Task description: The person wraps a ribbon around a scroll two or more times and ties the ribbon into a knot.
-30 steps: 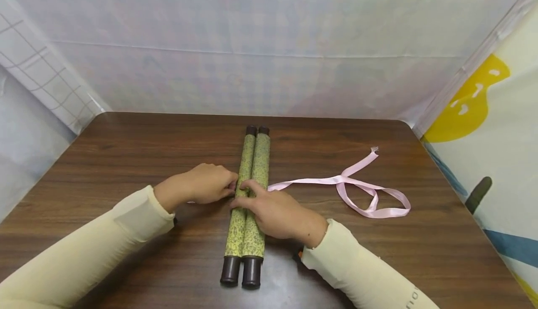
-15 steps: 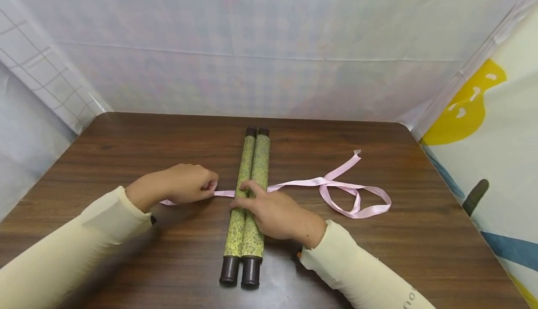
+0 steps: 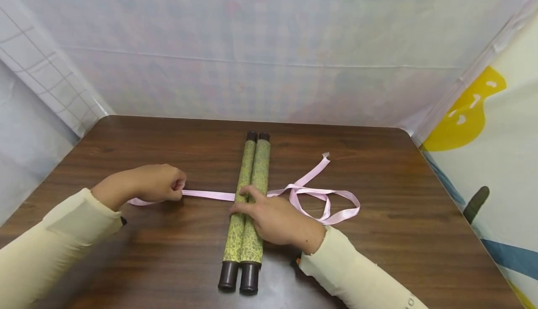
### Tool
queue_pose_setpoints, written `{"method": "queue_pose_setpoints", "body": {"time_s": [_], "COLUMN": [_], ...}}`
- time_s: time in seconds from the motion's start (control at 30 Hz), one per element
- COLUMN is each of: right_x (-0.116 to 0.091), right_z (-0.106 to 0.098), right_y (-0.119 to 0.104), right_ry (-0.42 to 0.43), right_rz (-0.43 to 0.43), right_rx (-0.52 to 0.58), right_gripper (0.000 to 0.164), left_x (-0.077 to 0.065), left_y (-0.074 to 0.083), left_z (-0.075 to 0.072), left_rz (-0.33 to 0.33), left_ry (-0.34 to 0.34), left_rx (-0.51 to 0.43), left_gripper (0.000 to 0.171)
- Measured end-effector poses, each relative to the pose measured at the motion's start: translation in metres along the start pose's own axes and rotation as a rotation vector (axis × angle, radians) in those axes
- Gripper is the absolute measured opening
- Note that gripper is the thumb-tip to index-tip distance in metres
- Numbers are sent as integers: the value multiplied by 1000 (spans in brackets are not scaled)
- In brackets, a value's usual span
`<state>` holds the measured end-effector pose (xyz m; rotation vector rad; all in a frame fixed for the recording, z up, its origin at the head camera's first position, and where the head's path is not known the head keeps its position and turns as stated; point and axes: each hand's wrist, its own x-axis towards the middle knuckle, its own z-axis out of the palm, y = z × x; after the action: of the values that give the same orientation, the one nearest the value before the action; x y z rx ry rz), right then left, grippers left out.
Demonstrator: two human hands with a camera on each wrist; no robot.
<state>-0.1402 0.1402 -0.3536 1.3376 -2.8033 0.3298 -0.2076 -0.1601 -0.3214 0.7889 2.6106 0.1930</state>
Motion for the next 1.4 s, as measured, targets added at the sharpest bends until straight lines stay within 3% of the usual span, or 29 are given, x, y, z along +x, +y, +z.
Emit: {"method": "queue_pose_setpoints", "body": {"time_s": [0.23, 0.43, 0.7, 1.03, 1.17, 1.27, 1.4], "right_x": [5, 9, 9, 11, 10, 10, 11], "right_z": [-2, -4, -4, -6, -5, -7, -8], "right_y": [-2, -2, -2, -2, -2, -1, -2], "right_ry": [-1, 6, -9, -24, -37, -33, -30], "right_rz": [-10, -28, -15, -7, -14, -13, -11], "right_rx": [7, -8, 4, 16, 24, 24, 31], "right_gripper": [52, 48, 45, 46, 47, 49, 50], "left_x": [-16, -20, -22, -28, -29, -26, -10], "left_y": [-18, -33, -29, -43, -36, -23, 3], "left_z": [-9, -11, -18, -13, -15, -18, -18], "left_rz": [-29, -130, -218, -241, -226, -180, -102], "left_ry": [10, 0, -43, -62, -27, 72, 178], "left_rx": [-30, 24, 49, 37, 52, 86, 120], "left_gripper": [21, 28, 21, 23, 19, 15, 17]}}
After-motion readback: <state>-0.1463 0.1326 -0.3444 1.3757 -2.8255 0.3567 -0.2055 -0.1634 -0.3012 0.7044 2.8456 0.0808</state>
